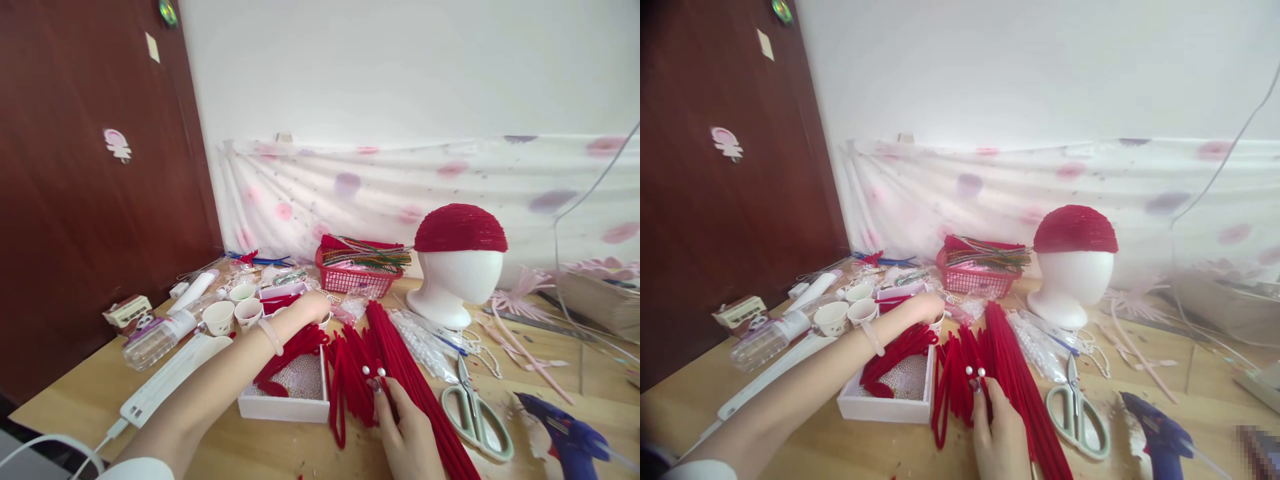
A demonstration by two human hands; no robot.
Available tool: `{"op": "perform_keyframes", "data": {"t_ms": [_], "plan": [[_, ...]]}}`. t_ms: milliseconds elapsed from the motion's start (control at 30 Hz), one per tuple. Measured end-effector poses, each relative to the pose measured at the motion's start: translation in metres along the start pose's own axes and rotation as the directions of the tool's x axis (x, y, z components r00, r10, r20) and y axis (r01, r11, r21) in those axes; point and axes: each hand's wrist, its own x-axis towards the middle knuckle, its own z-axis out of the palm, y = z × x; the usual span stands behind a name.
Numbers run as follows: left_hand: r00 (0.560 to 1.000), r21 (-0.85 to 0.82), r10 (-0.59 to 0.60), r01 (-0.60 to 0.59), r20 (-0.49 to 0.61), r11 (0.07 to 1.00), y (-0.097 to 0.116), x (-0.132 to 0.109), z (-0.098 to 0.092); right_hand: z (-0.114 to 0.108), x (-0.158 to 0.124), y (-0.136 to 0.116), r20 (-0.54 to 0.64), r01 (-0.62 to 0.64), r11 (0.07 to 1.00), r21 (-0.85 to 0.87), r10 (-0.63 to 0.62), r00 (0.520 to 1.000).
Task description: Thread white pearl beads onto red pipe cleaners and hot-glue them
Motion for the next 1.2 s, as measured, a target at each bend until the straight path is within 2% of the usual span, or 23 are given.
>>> {"op": "perform_keyframes", "data": {"t_ms": [100,233,367,467,567,633,700,800,900,967,1033,1100,1200], "plan": [[0.990,-0.005,-0.094,0.095,0.101,0.996,0.000,-0.004,-0.003,0.001,-0.001,0.002,0.009,0.005,1.000,0.000,-0.005,1.000],[0.983,-0.096,-0.141,0.153,0.120,0.984,0.000,-0.013,-0.009,0.003,-0.002,0.008,0.021,-0.002,1.000,0.006,0.002,1.000],[0.981,-0.306,-0.191,0.189,0.023,0.933,0.002,-0.023,-0.015,0.004,-0.002,0.013,0.019,-0.012,1.000,0.015,0.012,1.000],[0.962,-0.540,-0.253,0.160,-0.102,0.826,0.001,-0.036,-0.021,0.004,-0.001,0.013,0.021,-0.018,0.999,0.032,0.018,1.000],[0.927,-0.793,-0.330,0.064,-0.177,0.606,0.000,-0.055,-0.023,0.003,-0.002,0.010,0.022,-0.030,0.998,0.053,0.029,0.999],[0.919,-0.923,-0.362,-0.007,-0.158,0.385,0.003,-0.070,-0.018,0.002,-0.003,0.007,0.027,-0.039,0.997,0.068,0.037,0.999],[0.928,-0.989,-0.357,-0.064,-0.107,0.133,0.009,-0.085,-0.009,0.001,-0.003,0.005,0.030,-0.048,0.995,0.083,0.046,0.998],[0.949,-0.967,-0.313,-0.114,-0.037,-0.229,0.025,-0.106,0.011,0.002,-0.004,0.003,0.028,-0.066,0.991,0.113,0.063,0.998],[0.961,-0.848,-0.276,-0.140,0.007,-0.511,0.046,-0.117,0.028,0.004,-0.003,0.001,0.028,-0.091,0.982,0.163,0.087,0.996],[0.964,-0.750,-0.265,-0.152,0.032,-0.644,0.059,-0.118,0.033,0.004,-0.003,0.001,0.029,-0.108,0.973,0.204,0.104,0.994],[0.963,-0.657,-0.262,-0.160,0.058,-0.737,0.068,-0.117,0.034,0.004,-0.004,0.001,0.032,-0.129,0.959,0.251,0.125,0.992],[0.961,-0.584,-0.263,-0.165,0.086,-0.794,0.075,-0.117,0.034,0.002,-0.006,-0.003,0.045,-0.157,0.943,0.294,0.151,0.988],[0.955,-0.522,-0.275,-0.180,0.110,-0.834,0.082,-0.121,0.036,-0.001,-0.010,-0.021,0.087,-0.222,0.884,0.411,0.205,0.975]]}}
